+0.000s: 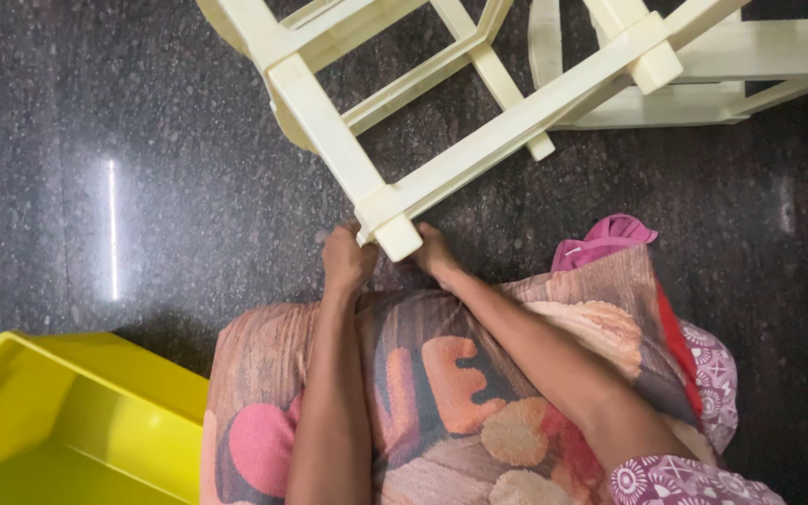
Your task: The person assembles a cream-colored plastic storage rack by inserting vertical supports and attaching a top panel. They then wipe the assembled rack with a pink cloth.
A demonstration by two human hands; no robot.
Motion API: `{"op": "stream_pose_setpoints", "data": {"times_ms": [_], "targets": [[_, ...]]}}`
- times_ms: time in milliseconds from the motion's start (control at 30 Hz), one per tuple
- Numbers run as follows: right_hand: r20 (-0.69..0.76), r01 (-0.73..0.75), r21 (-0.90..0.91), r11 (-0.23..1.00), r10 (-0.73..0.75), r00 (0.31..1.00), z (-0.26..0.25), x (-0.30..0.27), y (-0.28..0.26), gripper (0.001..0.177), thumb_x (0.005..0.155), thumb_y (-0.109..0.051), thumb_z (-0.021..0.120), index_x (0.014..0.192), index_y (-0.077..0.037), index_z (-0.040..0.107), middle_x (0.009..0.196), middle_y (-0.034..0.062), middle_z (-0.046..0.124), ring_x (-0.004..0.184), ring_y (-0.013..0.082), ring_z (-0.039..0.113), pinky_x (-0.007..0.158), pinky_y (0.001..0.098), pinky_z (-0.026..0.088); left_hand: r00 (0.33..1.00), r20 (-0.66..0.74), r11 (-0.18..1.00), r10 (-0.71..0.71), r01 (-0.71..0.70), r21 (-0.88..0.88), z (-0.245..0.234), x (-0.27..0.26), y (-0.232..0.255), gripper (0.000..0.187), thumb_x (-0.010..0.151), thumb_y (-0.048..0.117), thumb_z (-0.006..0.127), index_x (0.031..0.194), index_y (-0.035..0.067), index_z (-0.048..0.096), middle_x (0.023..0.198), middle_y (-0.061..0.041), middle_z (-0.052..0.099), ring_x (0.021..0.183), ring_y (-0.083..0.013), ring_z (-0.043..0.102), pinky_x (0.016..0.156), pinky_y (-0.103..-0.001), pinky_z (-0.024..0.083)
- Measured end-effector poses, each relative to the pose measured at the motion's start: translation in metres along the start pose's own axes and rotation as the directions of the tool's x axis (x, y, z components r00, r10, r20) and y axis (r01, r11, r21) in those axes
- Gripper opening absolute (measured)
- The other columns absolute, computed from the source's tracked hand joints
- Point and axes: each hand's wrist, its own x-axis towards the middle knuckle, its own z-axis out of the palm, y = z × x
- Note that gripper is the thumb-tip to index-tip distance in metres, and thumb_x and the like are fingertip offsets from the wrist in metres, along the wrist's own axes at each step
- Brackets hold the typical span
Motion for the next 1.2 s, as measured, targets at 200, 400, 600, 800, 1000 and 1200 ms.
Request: {"op": "stream_pose_setpoints", "data": {"times_ms": [200, 400, 600, 800, 1000, 1200], "targets": [[-0.022, 0.118, 0.053, 0.992, -0.117, 0.993, 0.013, 0.025, 0.035, 0.020, 0.090, -0.014, 0.074, 0.101, -0.003, 0.062, 0.079, 0.0113, 0.072, 0.063, 0.0185, 0.070, 0.053, 0.0354, 0.058, 0.999, 0.038, 0.999, 0.022, -0.023, 0.027, 0.001, 0.006, -0.011, 0.044, 0.074, 0.011, 0.071, 0.117, -0.001, 0.072, 0.109, -0.029, 0.072, 0.106, -0.0422, 0.070, 0.093, -0.047, 0.054], [0.011, 0.061, 0.122, 0.991, -0.063, 0.998, 0.011, 0.026, 0.022, 0.023, 0.092, -0.021, 0.070, 0.104, -0.005, 0.061, 0.077, 0.0130, 0.071, 0.060, 0.0213, 0.068, 0.052, 0.0378, 0.057, 0.996, 0.071, 0.998, 0.046, -0.048, 0.034, 0.001, 0.010, -0.013, 0.046, 0.073, 0.011, 0.071, 0.118, 0.001, 0.072, 0.106, -0.029, 0.072, 0.103, -0.0414, 0.072, 0.092, -0.046, 0.055], [0.183, 0.355, -0.582, 0.732, -0.308, 0.934, -0.020, -0.012, -0.054, 0.033, 0.091, -0.035, 0.066, 0.105, -0.006, 0.073, 0.096, 0.0192, 0.075, 0.088, 0.0361, 0.072, 0.077, 0.0490, 0.056, 1.000, 0.004, 0.999, 0.008, -0.008, 0.048, -0.003, 0.002, -0.005, 0.046, 0.076, 0.014, 0.073, 0.121, 0.003, 0.071, 0.106, -0.028, 0.072, 0.104, -0.0415, 0.071, 0.090, -0.047, 0.055], [0.033, 0.231, -0.861, 0.453, -0.403, 0.914, -0.131, -0.100, -0.190, 0.027, 0.089, -0.036, 0.070, 0.097, -0.011, 0.076, 0.094, 0.0223, 0.074, 0.091, 0.0404, 0.071, 0.086, 0.0501, 0.056, 0.957, -0.290, 0.745, 0.024, -0.210, -0.633, -0.048, -0.023, 0.018, 0.037, 0.096, 0.016, 0.061, 0.130, 0.002, 0.068, 0.117, -0.017, 0.073, 0.106, -0.0266, 0.069, 0.095, -0.039, 0.054], [-0.360, 0.312, -0.819, 0.481, -0.856, 0.372, -0.232, -0.088, -0.301, 0.038, 0.097, -0.030, 0.068, 0.125, -0.004, 0.066, 0.116, 0.0206, 0.071, 0.107, 0.0392, 0.067, 0.095, 0.0492, 0.053, 0.971, -0.220, 0.505, 0.092, -0.236, -0.830, -0.064, -0.020, 0.092, 0.047, 0.100, 0.020, 0.064, 0.140, 0.001, 0.050, 0.122, -0.011, 0.069, 0.110, -0.0185, 0.066, 0.094, -0.034, 0.051], [-0.329, 0.070, -0.834, 0.547, -0.596, 0.733, -0.235, -0.025, -0.331, 0.072, 0.085, -0.031, 0.080, 0.140, 0.002, 0.048, 0.118, 0.0258, 0.066, 0.113, 0.0415, 0.062, 0.099, 0.0487, 0.049, 0.995, -0.064, 0.422, 0.083, -0.093, -0.902, -0.074, -0.016, 0.134, 0.046, 0.082, 0.000, 0.071, 0.122, 0.001, 0.049, 0.104, -0.022, 0.071, 0.089, -0.0261, 0.074, 0.078, -0.039, 0.061]]}}
